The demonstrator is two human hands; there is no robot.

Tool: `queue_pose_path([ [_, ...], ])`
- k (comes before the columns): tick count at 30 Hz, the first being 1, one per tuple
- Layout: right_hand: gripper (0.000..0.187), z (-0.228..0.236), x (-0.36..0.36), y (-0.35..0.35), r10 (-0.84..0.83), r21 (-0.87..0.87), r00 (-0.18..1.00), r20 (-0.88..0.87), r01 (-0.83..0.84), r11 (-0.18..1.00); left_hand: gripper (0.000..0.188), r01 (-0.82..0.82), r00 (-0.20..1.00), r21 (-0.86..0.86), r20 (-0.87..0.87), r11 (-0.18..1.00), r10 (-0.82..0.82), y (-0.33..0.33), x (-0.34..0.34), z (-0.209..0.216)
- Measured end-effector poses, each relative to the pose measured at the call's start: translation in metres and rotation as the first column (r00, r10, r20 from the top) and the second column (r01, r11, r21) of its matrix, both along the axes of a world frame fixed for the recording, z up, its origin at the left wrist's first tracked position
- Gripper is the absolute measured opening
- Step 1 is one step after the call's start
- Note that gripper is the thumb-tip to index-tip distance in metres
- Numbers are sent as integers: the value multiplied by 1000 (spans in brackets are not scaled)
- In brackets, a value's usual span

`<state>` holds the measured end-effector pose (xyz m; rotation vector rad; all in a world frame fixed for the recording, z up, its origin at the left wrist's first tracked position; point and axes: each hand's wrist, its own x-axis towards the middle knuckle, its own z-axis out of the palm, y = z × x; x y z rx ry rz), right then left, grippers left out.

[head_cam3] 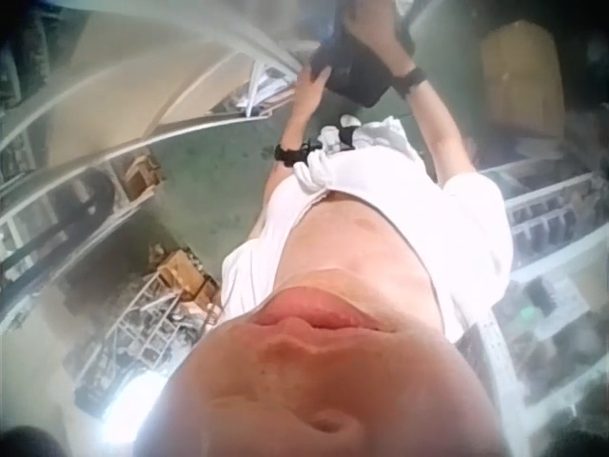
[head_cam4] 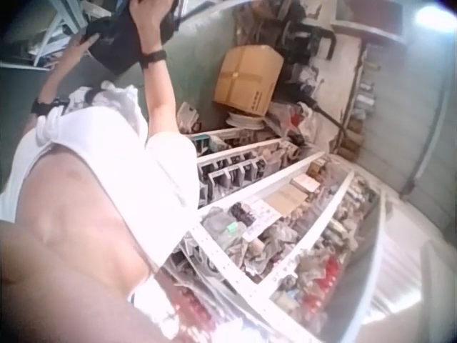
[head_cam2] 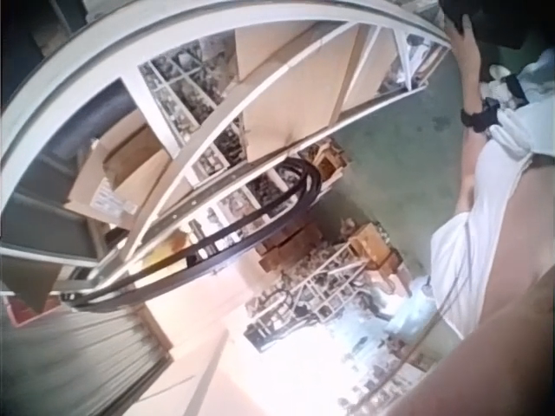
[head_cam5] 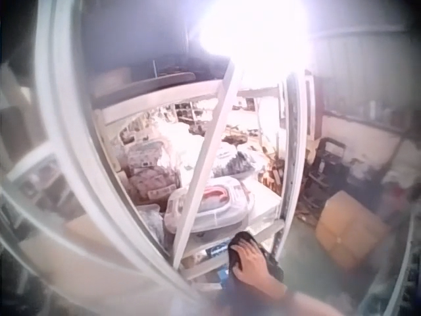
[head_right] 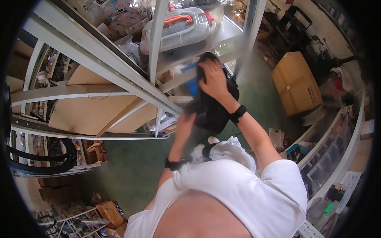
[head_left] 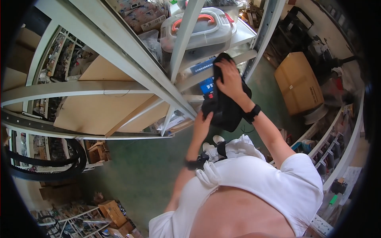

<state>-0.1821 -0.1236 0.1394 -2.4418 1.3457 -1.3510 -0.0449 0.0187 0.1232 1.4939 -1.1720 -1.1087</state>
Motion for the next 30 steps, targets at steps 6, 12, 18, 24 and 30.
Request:
queue_pose_path([
  [6,49,3,87,34,288,-7,949,131,-290,957,34,-233,972,119,43,965,230,59,73,-60],
  [12,42,2,87,29,395,45,901,180,-409,912,29,-271,937,47,-215,961,275,69,88,-40],
  [18,40,3,59,17,600,102,793,108,-609,787,24,-116,983,59,153,992,106,34,50,-22],
  [24,40,46,63,46,660,-52,747,81,-658,751,33,-169,974,18,157,985,164,49,33,2],
  [30,44,97,106,44,535,-304,840,90,-488,818,24,-402,915,-284,-96,871,391,51,38,49],
])
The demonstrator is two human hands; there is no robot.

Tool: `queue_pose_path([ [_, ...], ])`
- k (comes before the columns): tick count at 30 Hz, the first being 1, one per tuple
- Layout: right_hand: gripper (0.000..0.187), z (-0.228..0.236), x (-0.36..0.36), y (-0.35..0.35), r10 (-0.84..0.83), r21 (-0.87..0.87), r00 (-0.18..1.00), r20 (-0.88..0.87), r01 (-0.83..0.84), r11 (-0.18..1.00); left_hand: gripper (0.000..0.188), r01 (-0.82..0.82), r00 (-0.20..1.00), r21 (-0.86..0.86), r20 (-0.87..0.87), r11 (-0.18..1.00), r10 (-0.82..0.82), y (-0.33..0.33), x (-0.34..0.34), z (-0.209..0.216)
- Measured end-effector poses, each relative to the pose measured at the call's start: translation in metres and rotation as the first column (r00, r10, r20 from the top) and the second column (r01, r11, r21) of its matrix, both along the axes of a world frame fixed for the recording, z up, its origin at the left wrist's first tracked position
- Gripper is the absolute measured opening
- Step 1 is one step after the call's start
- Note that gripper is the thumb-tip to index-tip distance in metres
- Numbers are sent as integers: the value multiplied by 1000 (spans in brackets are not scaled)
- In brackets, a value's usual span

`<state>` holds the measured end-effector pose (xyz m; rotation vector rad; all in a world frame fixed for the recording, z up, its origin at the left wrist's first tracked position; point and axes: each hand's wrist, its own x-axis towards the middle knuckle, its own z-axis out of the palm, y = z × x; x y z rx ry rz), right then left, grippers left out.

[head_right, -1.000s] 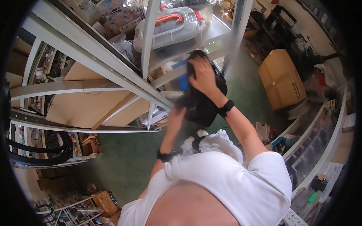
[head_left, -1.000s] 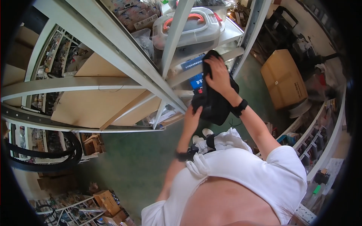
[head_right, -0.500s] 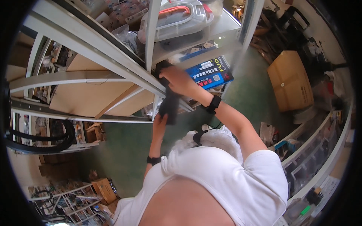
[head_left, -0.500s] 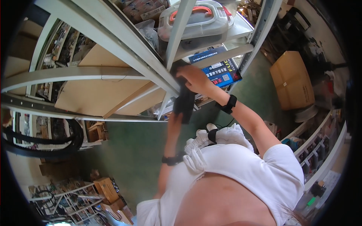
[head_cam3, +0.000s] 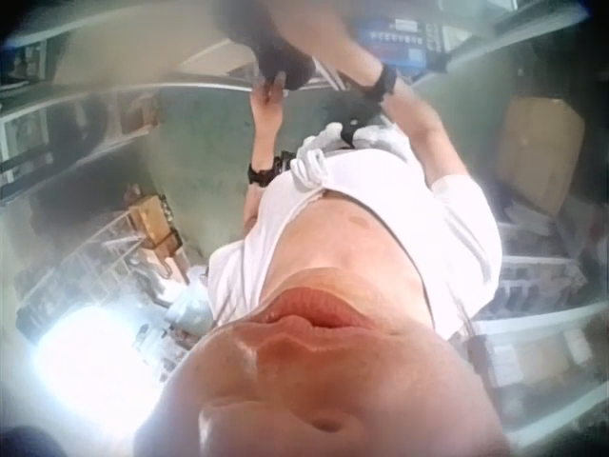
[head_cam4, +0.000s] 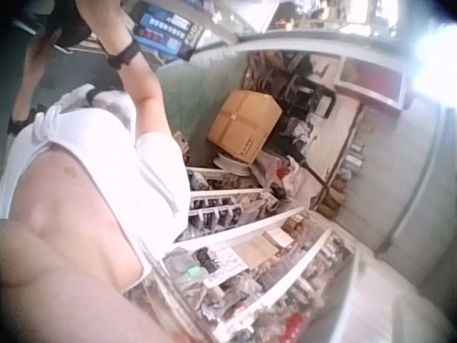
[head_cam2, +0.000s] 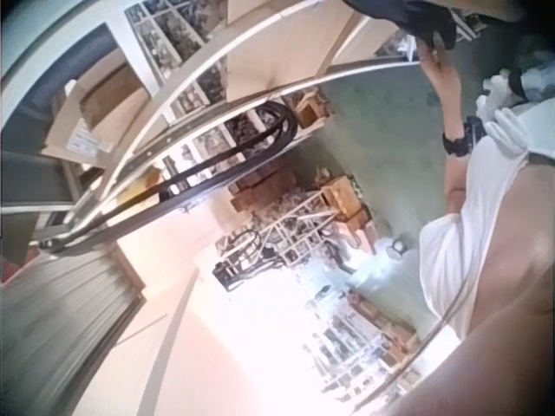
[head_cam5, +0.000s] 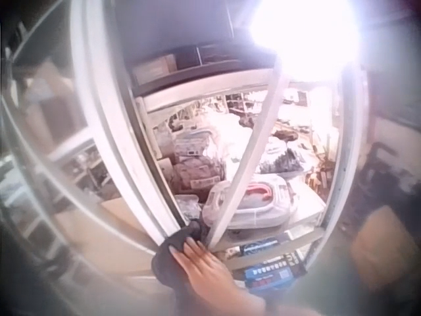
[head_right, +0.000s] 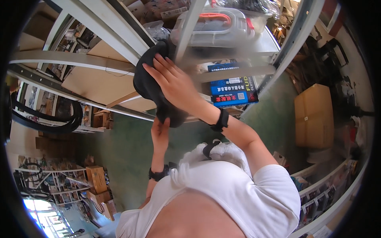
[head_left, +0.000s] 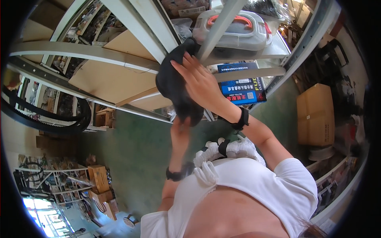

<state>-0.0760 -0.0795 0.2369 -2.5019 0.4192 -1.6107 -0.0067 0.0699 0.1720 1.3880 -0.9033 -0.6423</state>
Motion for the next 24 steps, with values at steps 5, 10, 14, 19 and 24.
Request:
queue_pose_path([
  [5,44,-41,5,10,-129,42,982,-137,136,990,26,-149,980,171,158,974,122,9,5,0],
  [10,57,-62,1,11,57,209,989,-134,-28,978,29,-181,965,387,245,904,88,34,-6,-21],
  [14,61,-25,15,10,28,140,999,-25,-24,990,27,-266,957,277,191,923,218,42,-7,-14],
  [19,53,-31,28,6,-93,57,995,-29,94,994,24,-277,953,216,188,936,238,39,-6,-4],
  [24,53,-77,16,12,-4,119,985,-174,25,993,20,-440,829,110,432,891,356,49,-4,-23],
])
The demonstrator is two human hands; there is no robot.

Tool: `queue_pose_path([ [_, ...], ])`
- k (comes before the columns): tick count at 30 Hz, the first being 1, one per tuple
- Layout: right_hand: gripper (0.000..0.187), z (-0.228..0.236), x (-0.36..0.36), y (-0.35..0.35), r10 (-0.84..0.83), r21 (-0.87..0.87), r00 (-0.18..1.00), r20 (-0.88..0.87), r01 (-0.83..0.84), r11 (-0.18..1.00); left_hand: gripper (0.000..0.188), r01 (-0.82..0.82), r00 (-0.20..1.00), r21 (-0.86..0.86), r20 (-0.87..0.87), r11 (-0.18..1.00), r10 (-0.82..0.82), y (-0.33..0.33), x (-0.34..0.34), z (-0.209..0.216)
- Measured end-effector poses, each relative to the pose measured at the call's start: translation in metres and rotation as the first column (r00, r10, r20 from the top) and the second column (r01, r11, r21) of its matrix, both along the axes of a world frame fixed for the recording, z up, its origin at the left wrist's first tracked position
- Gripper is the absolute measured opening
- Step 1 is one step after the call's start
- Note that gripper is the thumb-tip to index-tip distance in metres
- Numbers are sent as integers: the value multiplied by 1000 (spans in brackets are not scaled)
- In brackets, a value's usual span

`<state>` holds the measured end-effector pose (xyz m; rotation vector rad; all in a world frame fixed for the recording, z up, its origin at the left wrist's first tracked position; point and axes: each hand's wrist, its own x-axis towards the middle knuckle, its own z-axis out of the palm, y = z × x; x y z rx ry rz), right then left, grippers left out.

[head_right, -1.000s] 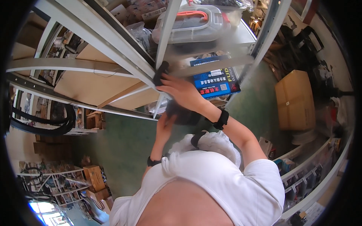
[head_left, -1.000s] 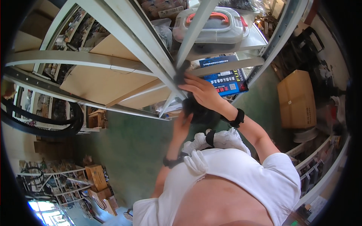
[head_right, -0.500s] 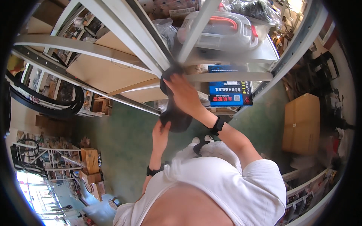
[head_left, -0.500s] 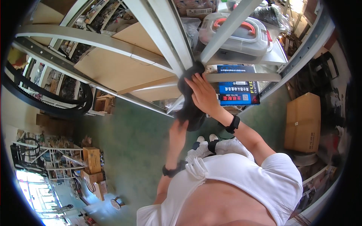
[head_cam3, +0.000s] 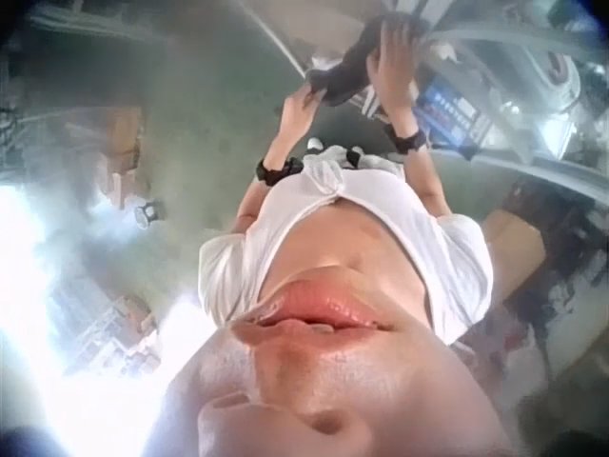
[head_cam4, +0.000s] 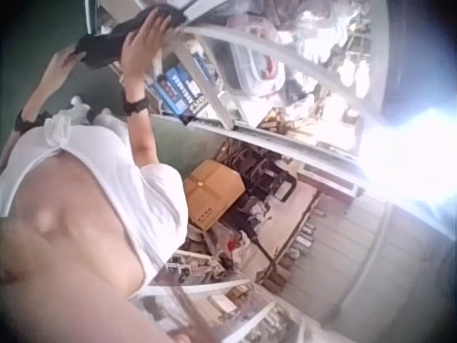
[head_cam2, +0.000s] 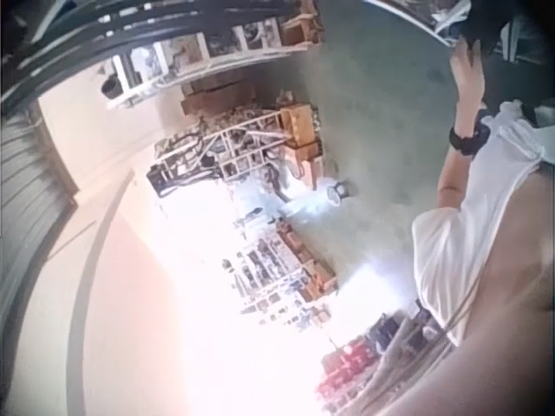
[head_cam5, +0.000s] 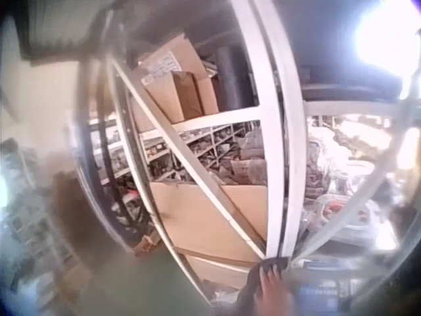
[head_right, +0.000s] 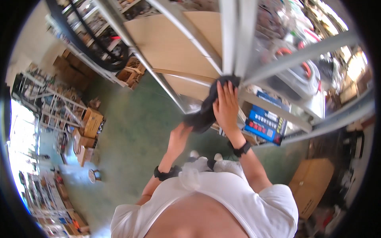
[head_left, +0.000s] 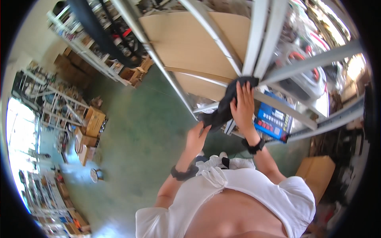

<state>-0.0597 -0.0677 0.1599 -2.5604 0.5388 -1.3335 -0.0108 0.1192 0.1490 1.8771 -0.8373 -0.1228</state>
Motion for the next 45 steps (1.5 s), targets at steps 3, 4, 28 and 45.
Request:
queue_pose_path([
  [3,54,7,-1,18,102,149,995,7,-102,984,19,-84,996,-117,-4,990,84,16,13,-15],
  [4,54,7,2,25,132,140,991,20,-133,981,17,-125,991,-232,-74,965,111,18,11,-3],
  [28,53,-5,113,238,932,316,-29,-361,-944,93,16,-747,665,-147,-193,649,722,223,5,-9],
  [45,30,-53,271,280,681,533,-265,-683,-817,217,16,-770,631,249,156,587,760,260,107,-23],
])
